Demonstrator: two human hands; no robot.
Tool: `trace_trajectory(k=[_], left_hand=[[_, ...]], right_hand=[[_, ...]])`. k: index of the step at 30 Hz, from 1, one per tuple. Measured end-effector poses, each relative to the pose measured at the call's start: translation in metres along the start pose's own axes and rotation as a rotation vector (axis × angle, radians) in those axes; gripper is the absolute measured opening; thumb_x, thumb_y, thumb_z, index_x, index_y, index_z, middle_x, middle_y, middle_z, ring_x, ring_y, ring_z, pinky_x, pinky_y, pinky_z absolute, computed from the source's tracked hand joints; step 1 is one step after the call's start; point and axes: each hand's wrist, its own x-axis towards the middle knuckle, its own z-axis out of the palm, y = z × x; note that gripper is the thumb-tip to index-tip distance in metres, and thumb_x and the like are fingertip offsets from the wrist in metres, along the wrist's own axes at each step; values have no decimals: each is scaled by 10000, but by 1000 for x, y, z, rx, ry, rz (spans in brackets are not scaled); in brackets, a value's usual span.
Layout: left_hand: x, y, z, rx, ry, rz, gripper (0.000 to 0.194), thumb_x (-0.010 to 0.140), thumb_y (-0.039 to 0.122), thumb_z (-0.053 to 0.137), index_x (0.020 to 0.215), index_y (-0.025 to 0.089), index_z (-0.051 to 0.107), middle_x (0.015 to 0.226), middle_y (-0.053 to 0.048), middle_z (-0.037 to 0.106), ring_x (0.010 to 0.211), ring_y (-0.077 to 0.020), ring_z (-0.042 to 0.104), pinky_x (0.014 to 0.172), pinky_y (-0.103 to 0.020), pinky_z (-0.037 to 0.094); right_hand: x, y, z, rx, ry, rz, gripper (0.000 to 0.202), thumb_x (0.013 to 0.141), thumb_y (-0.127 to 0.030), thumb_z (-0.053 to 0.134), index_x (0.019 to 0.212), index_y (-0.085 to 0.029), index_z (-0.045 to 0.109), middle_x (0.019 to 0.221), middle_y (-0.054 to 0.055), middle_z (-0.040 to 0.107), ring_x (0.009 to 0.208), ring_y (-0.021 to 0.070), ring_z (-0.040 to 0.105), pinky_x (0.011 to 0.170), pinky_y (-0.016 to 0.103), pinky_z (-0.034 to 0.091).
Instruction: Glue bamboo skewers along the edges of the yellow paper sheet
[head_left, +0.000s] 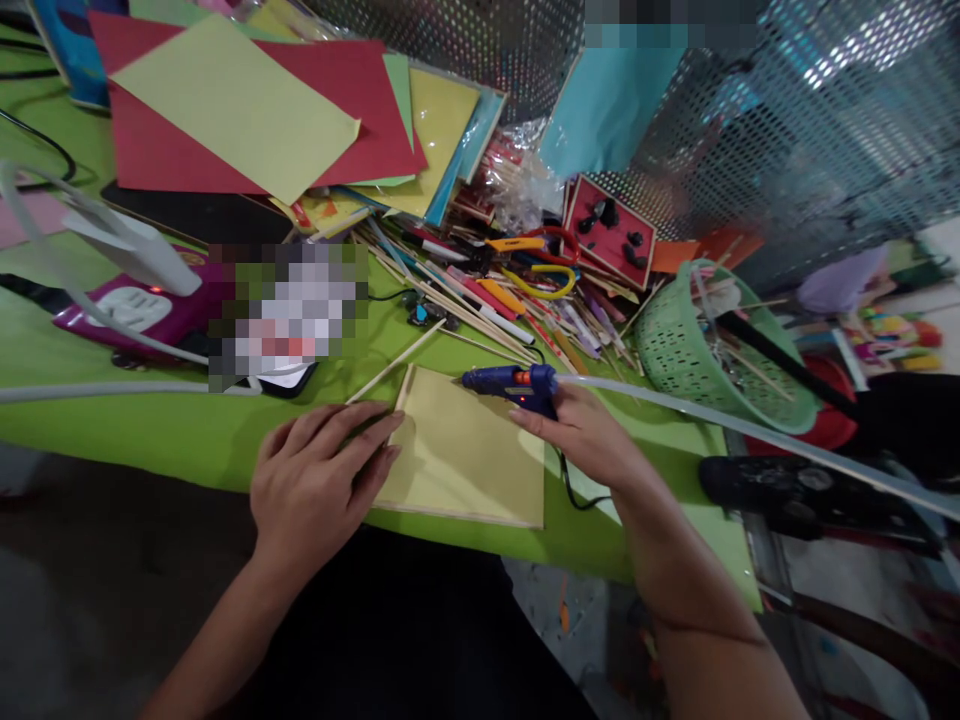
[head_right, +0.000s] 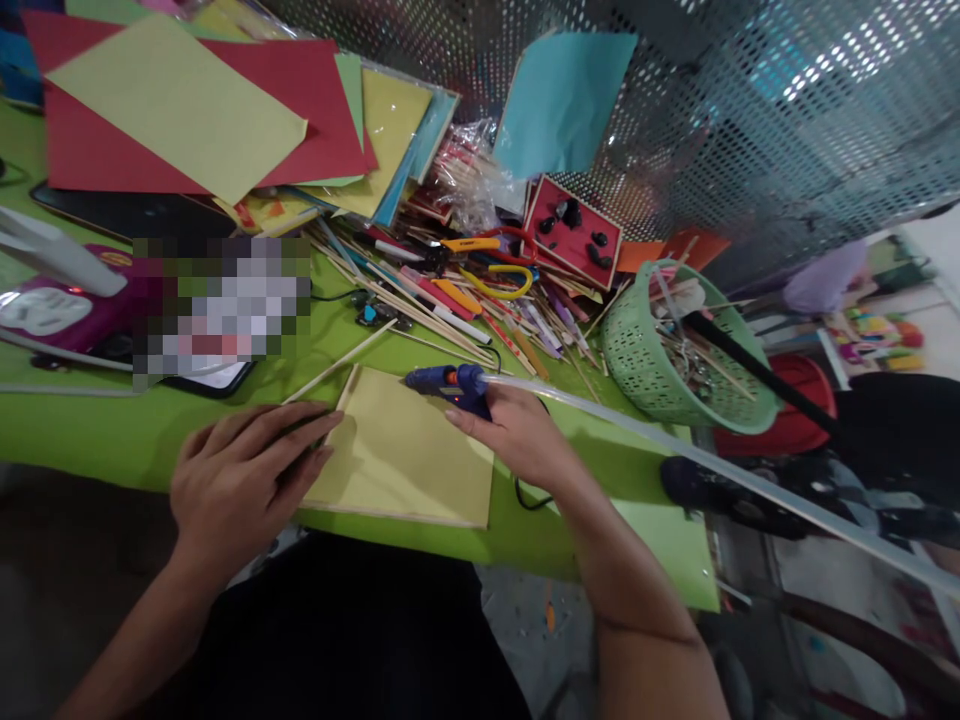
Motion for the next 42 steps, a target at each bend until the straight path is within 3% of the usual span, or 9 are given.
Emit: trace_trajectory(k=[7,16,22,30,42], left_hand=[[0,0,-1,-14,6,-3,303,976,291,671,1274,314,720,1236,-12,784,1138,-279,682,899,-461,457],[-2,-1,0,-33,-25,-33,326,984,317,661,1303,358,713,1258,2,777,1152,-278,677,935,-460,446],[-1,-2,-1,-45,-24,-8,300,1024,353,585,1285,310,728,1260,-19,775,1161,-283,669,924,-454,425],[-2,-3,-3,-76,-51,1,342,1047,369,524,1330,301,703,1309,-35,754,1181,-295,651,925,-470,414],[-2,-4,-2,-53,-43,1,331,1055,377,524,1336,318,687,1296,-13,757,1184,-271,651,925,-456,422]], right_hand=[[-3,0,-2,83,39,-25,418,977,-591,599,1169,-252,750,1107,70,783,1021,322,705,908,451,534],[2,-1,4,26,5,-5,409,970,-624,582,1060,-270,766,1018,70,775,956,324,697,857,466,532],[1,3,5,-4,6,-9,412,975,-604,579,974,-232,756,982,88,773,937,315,694,851,444,519],[3,1,4,10,9,-9,412,979,-594,579,1036,-226,757,1011,92,782,942,314,699,841,438,524],[1,4,5,-12,25,-14,414,978,-613,570,922,-238,734,891,70,743,858,286,673,796,421,515]])
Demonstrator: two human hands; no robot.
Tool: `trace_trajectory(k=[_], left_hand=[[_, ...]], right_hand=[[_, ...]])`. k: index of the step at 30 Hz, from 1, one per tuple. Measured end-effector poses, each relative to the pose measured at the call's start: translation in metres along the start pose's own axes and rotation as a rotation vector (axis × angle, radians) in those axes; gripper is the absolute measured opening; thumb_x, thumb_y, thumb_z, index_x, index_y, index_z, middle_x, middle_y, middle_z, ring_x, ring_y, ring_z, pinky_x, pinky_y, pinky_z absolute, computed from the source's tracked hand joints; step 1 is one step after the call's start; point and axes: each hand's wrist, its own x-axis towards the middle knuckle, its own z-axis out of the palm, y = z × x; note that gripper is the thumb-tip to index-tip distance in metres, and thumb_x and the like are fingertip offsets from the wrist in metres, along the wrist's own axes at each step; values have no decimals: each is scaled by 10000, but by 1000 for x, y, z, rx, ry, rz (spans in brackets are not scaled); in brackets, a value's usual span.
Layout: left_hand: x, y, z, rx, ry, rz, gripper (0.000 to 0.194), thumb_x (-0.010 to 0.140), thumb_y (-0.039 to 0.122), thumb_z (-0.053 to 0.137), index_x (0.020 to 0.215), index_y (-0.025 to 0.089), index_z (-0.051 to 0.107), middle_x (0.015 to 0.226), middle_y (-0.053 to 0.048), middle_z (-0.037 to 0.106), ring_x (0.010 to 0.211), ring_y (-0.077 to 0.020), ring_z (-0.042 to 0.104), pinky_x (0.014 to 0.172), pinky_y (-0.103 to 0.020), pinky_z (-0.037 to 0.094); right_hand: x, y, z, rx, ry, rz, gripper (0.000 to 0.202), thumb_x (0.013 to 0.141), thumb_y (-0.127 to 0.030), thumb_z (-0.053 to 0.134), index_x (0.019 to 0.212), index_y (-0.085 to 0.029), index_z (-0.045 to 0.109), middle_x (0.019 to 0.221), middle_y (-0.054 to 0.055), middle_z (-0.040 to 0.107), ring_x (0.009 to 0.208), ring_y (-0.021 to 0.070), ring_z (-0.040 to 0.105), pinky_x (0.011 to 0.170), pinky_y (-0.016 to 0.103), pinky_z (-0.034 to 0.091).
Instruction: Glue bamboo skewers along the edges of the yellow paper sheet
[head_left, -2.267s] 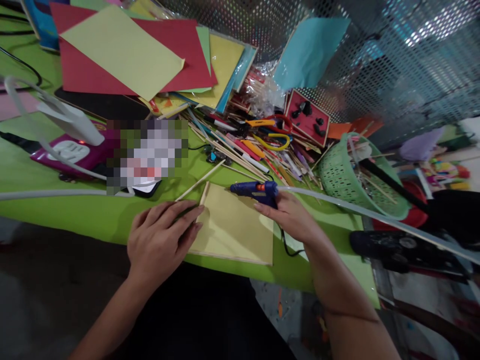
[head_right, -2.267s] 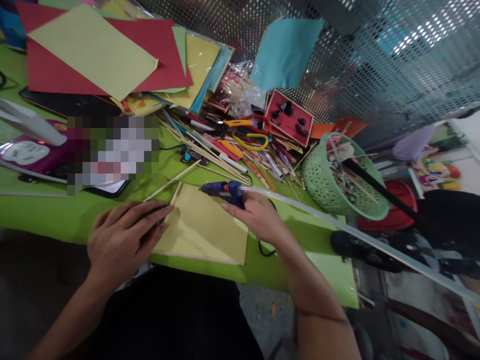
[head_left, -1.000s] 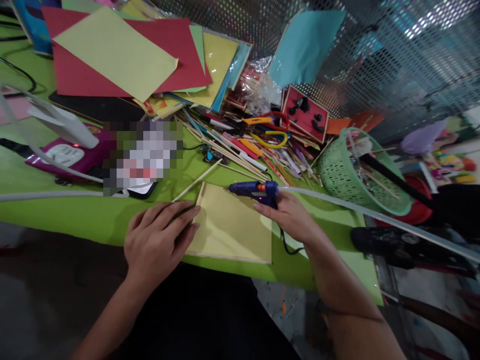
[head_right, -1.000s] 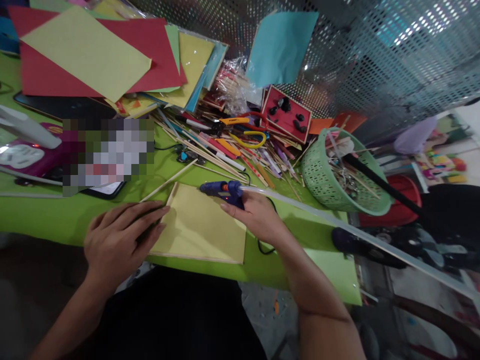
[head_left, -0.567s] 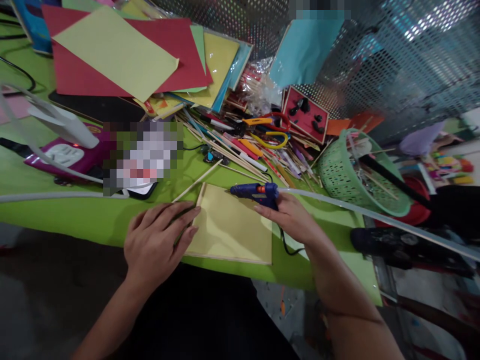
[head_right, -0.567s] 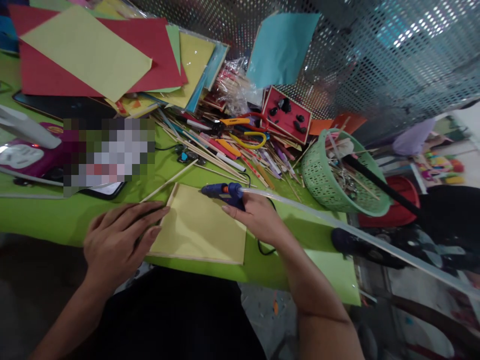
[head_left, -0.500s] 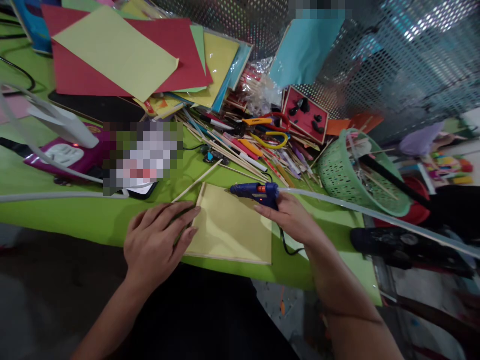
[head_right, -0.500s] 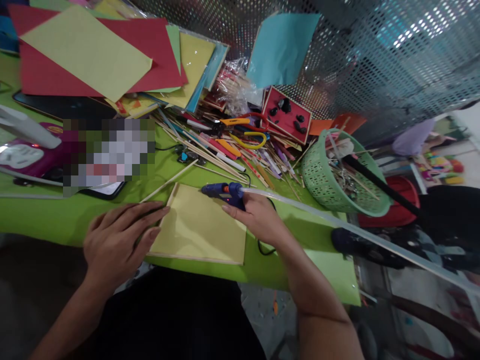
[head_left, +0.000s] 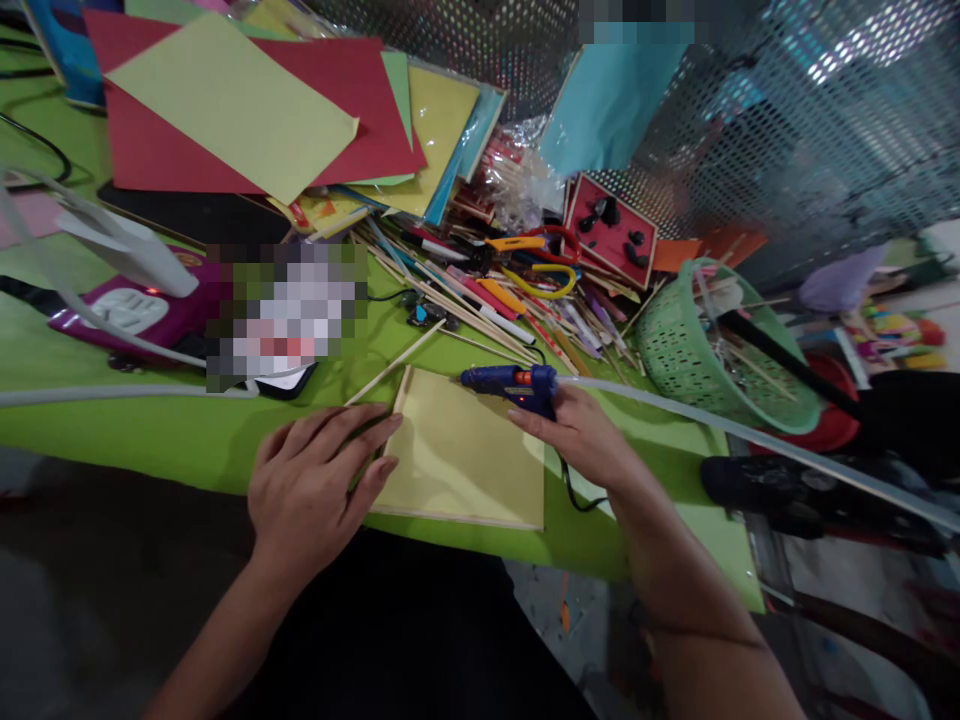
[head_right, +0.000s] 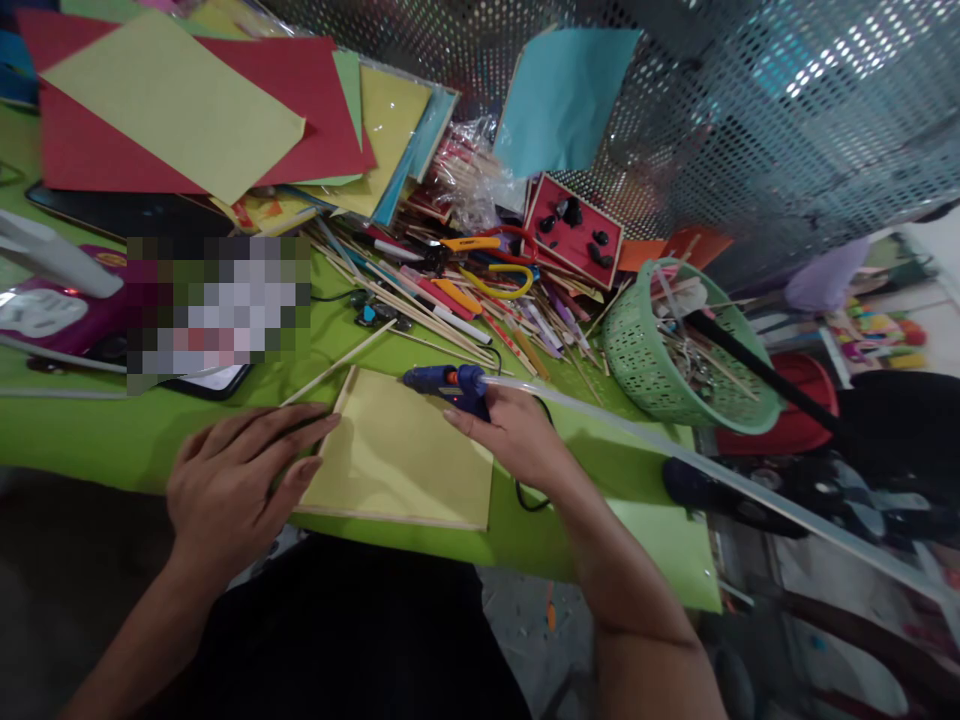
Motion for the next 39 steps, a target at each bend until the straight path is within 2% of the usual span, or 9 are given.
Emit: trace_trajectory(k=[5,13,19,24,33,39], left_hand=[[0,0,1,-2,13,9,330,1045,358,541,1332,304,694,1280,-34,765,1172,-286,654,926,-466,419],[-1,-1,1,-14,-17,-6,343,1043,370,531,1344,315,686,1327,-34,744,1202,-299,649,941,-480,416],[-2,-1,2,-25,-6,-20,343,1038,378,537,1346,345,684,1323,-18,747,1210,-295,651,934,-478,421],[-2,-2,2,-8,-11,-18,353,1038,377,533,1361,349,673,1345,-20,737,1217,-296,650,941,-479,417],[-3,-2,2,-42,-33,-51,357,1028,379,554,1361,368,680,1352,-15,734,1232,-309,644,964,-496,417],[-2,-1,1,-35,-29,-32,344,1027,374,563,1347,349,687,1353,-20,735,1220,-304,652,948,-486,415]], right_hand=[[-1,1,-1,-13,10,-4,398,964,-633,589,907,-269,739,901,70,739,868,297,674,807,448,530],[-2,0,-2,13,-1,-6,386,971,-600,594,920,-254,756,904,68,758,865,293,687,807,441,537],[-4,2,-4,23,-2,-3,404,978,-586,586,985,-222,760,987,97,775,944,312,696,870,452,526],[-4,-1,-4,8,-24,42,446,969,-608,585,1019,-204,766,959,101,765,900,312,689,833,446,525],[-4,0,-4,39,-4,18,379,965,-579,621,1033,-239,774,996,80,784,931,307,700,851,453,540],[-2,-2,-3,32,0,19,409,968,-598,603,1016,-228,772,1006,89,788,956,319,708,854,441,532]])
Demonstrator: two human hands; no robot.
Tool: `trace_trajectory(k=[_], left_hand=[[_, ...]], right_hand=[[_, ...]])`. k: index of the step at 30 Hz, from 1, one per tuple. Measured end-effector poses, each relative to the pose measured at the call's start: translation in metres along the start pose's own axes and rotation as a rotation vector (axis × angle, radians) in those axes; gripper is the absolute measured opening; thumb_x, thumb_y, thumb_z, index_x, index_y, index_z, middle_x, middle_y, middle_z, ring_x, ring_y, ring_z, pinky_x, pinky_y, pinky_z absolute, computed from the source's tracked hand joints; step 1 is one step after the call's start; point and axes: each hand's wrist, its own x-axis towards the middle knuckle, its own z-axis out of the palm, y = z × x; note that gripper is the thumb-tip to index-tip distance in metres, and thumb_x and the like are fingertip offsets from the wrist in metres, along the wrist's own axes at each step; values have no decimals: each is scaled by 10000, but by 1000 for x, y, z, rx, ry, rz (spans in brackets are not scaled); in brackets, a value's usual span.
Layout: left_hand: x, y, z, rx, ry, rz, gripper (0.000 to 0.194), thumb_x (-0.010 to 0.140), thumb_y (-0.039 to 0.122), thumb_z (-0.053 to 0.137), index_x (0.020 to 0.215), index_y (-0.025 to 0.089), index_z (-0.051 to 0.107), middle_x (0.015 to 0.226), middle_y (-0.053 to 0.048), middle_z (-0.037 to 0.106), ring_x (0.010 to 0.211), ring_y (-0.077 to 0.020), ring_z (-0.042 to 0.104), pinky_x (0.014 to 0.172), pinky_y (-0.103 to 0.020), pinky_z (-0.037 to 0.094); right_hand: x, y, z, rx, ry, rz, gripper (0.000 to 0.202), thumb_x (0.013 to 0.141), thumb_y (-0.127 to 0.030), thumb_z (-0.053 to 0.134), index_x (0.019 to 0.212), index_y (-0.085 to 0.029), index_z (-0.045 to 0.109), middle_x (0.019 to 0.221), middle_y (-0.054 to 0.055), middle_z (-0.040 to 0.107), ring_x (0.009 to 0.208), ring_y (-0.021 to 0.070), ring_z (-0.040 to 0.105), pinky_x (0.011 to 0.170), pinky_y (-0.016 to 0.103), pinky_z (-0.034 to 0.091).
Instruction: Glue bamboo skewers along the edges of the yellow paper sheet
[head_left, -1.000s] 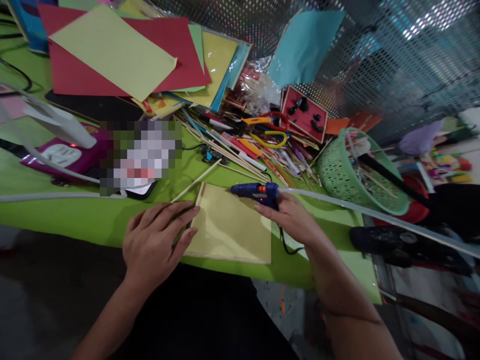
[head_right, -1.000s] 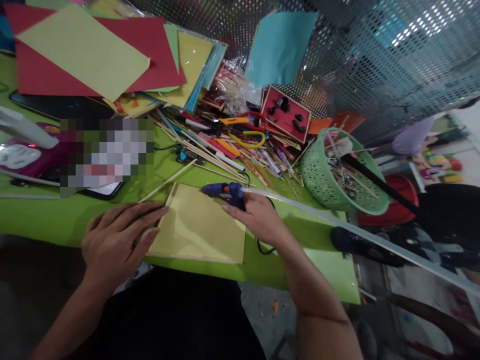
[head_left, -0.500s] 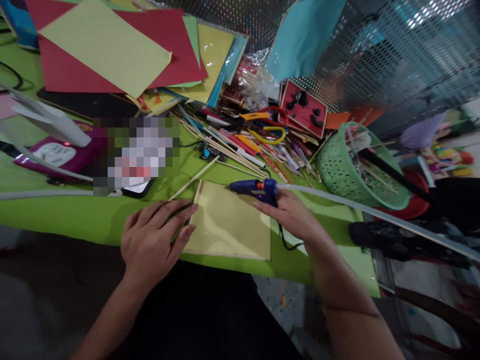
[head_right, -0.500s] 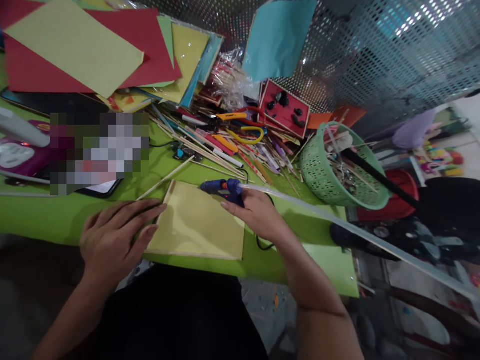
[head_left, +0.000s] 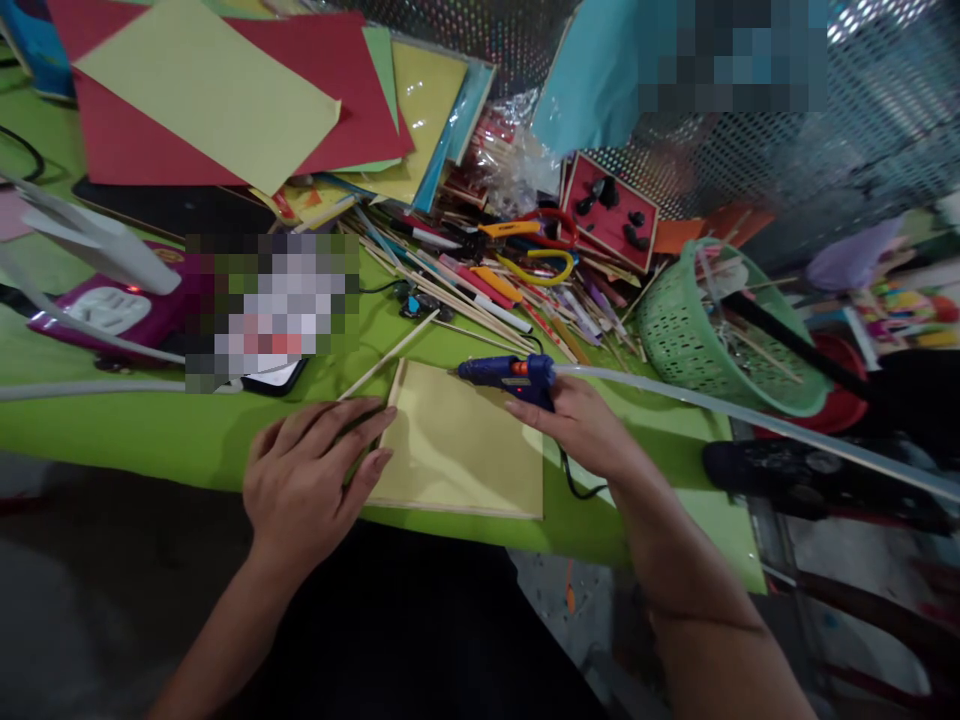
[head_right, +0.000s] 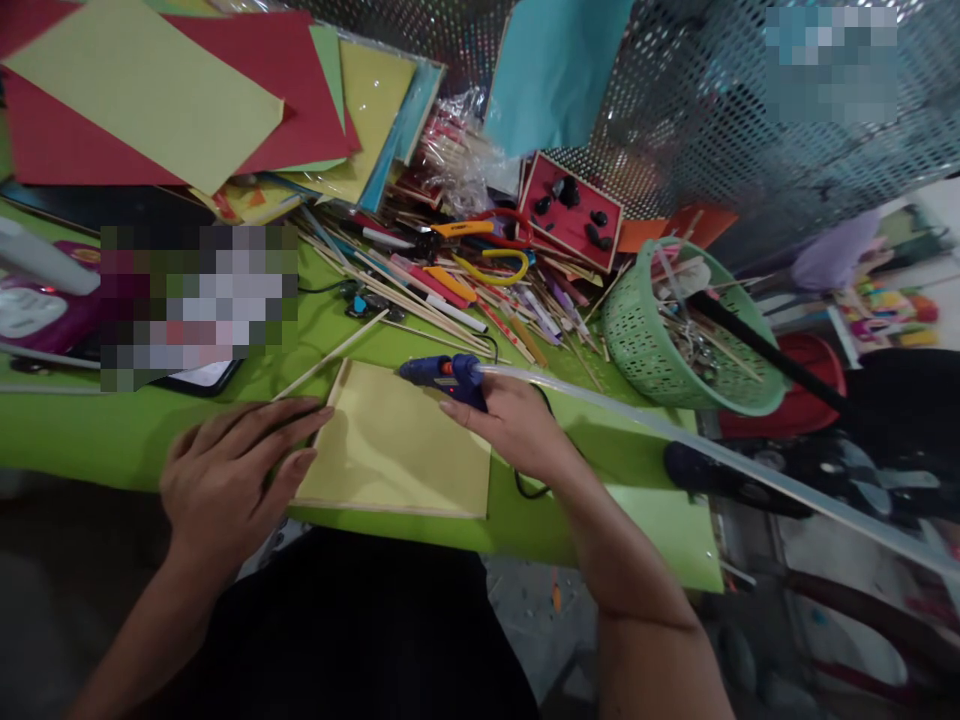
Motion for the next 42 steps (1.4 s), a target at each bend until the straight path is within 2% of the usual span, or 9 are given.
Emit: trace_trajectory(k=[7,23,31,37,42], left_hand=[[-1,0,1,6,-6,-11,364,1033,370,553,1377,370,671,1361,-12,730,1231,-303,647,959,-497,423],[1,2,0,46,20,22,332,1028,351,571,1339,331,686,1327,-23,747,1200,-290,653,932,-481,424],[1,0,1,37,37,25,334,1026,367,575,1342,352,682,1318,-7,752,1205,-274,656,960,-455,423],[1,1,0,14,21,16,344,1021,357,579,1346,339,688,1324,-17,749,1211,-290,653,967,-474,425],[1,1,0,25,28,19,332,1026,349,576,1334,318,697,1306,-26,757,1199,-292,653,946,-477,427]], right_hand=[[-1,2,-1,12,6,-1,369,965,-565,619,984,-228,767,955,72,775,893,290,694,833,427,529],[0,0,-1,0,-12,2,403,969,-594,599,1017,-231,768,981,81,774,916,298,694,833,434,529],[3,-3,3,-53,-3,-13,419,970,-620,584,951,-238,755,944,83,770,904,301,695,819,435,533],[-1,3,1,25,24,-1,363,954,-602,627,1018,-277,772,992,63,783,951,311,711,865,469,554],[-5,6,0,103,26,19,386,959,-574,634,1144,-261,761,1077,58,793,1008,313,720,892,461,549]])
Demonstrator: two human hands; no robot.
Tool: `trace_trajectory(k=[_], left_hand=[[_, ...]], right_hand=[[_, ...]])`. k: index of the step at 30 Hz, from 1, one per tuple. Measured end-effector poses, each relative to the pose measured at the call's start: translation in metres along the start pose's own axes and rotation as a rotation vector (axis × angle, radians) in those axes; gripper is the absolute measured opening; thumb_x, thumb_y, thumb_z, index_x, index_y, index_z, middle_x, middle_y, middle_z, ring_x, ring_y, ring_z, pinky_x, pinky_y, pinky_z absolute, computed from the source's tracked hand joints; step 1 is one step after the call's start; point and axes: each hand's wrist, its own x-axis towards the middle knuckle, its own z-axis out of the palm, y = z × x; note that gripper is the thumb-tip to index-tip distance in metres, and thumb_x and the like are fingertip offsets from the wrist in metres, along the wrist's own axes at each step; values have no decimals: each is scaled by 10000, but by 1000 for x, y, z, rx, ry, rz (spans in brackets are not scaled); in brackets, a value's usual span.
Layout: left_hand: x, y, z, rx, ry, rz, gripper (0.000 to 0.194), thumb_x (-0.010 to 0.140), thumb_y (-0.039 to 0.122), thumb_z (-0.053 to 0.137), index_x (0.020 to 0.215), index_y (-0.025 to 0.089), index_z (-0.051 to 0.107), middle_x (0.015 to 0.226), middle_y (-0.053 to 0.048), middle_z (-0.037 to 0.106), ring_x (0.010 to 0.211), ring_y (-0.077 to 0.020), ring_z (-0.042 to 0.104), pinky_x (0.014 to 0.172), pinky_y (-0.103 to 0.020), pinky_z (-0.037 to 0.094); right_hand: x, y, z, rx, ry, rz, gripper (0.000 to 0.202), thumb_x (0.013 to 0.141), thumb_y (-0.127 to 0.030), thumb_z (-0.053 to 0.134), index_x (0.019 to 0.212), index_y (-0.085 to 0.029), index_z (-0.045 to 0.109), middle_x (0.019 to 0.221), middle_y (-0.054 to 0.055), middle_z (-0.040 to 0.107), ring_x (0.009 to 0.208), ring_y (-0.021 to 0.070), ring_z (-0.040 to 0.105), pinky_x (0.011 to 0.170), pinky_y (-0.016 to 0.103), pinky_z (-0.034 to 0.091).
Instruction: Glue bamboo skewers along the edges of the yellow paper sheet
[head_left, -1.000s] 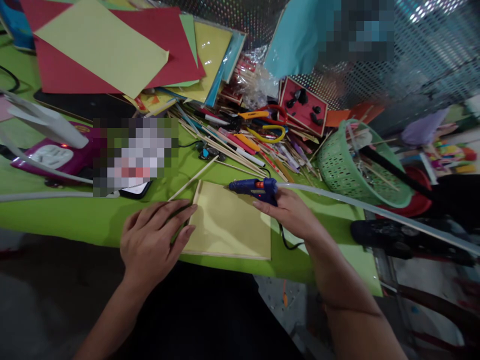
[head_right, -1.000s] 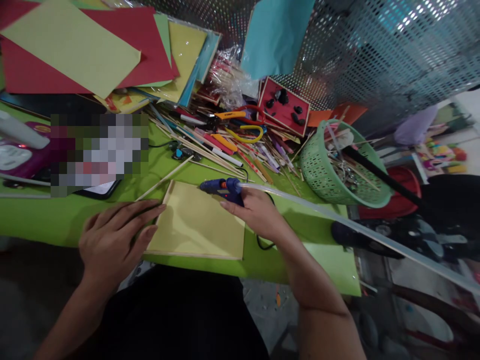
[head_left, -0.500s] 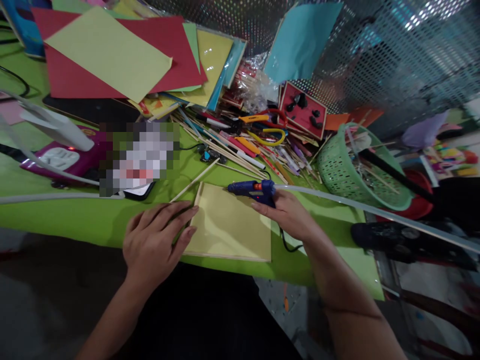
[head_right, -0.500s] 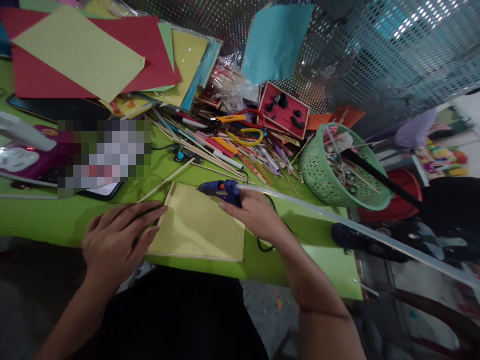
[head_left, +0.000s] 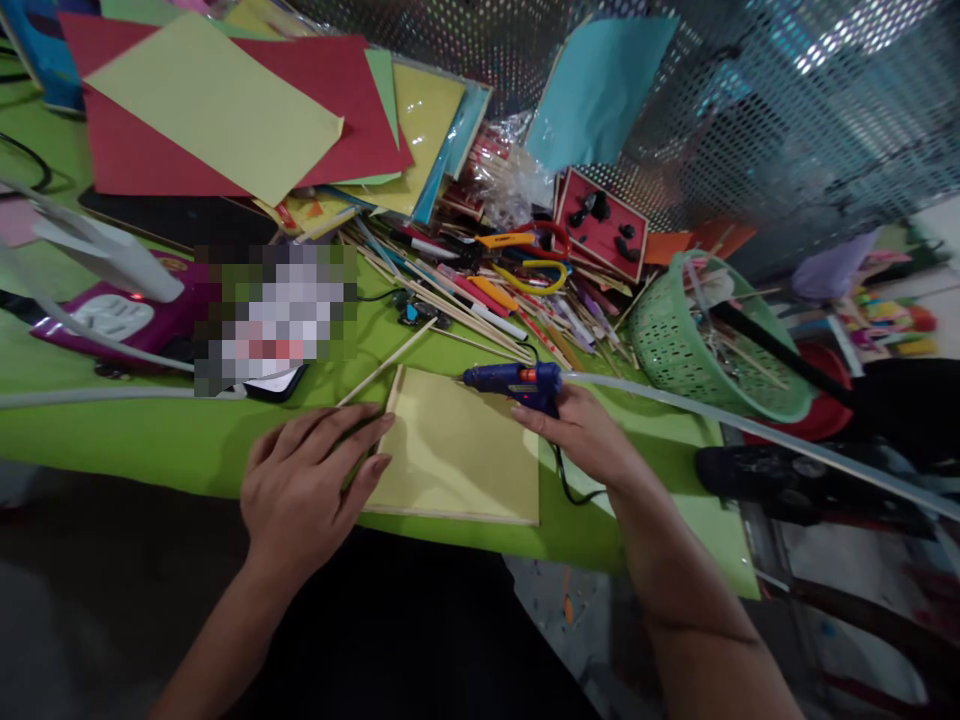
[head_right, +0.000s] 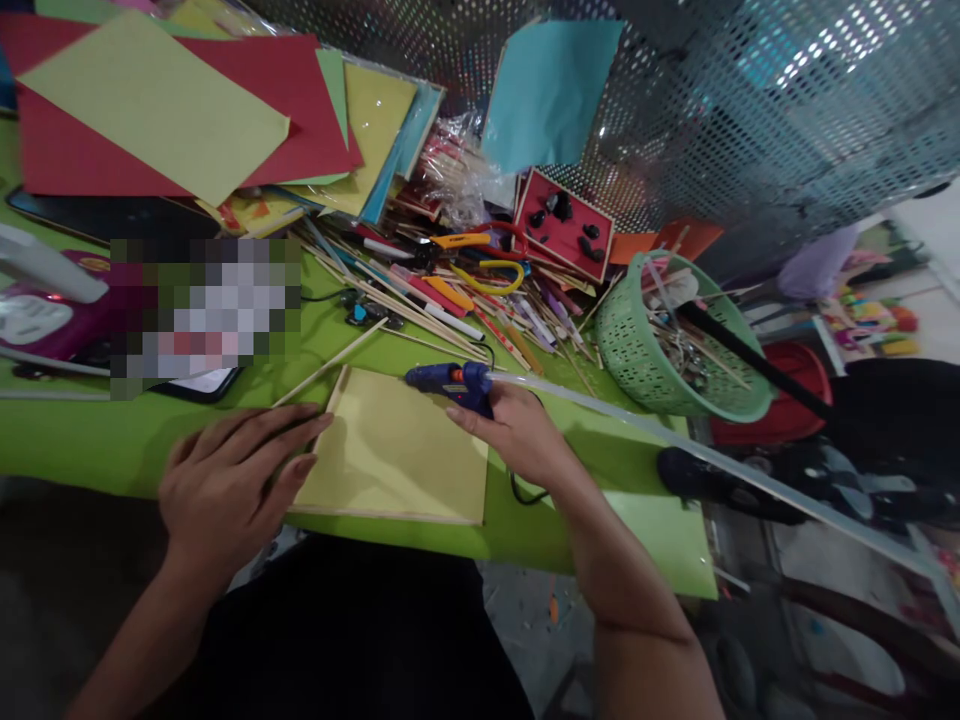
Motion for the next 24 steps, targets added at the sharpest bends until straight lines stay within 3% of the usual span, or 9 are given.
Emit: trace_trajectory(k=[10,24], left_hand=[[-1,-1,0,2,-8,-9,347,1029,361,572,1359,351,679,1328,-9,747,1218,-289,647,955,-484,425],[0,0,1,-7,11,5,348,1031,363,562,1351,323,692,1308,-28,757,1186,-299,664,919,-480,420]], right_hand=[[1,1,2,-61,-26,7,393,951,-613,619,1014,-256,771,982,70,776,953,317,702,874,462,532],[1,1,3,-10,-8,7,394,942,-572,649,1092,-227,767,996,69,774,945,304,697,861,427,519]])
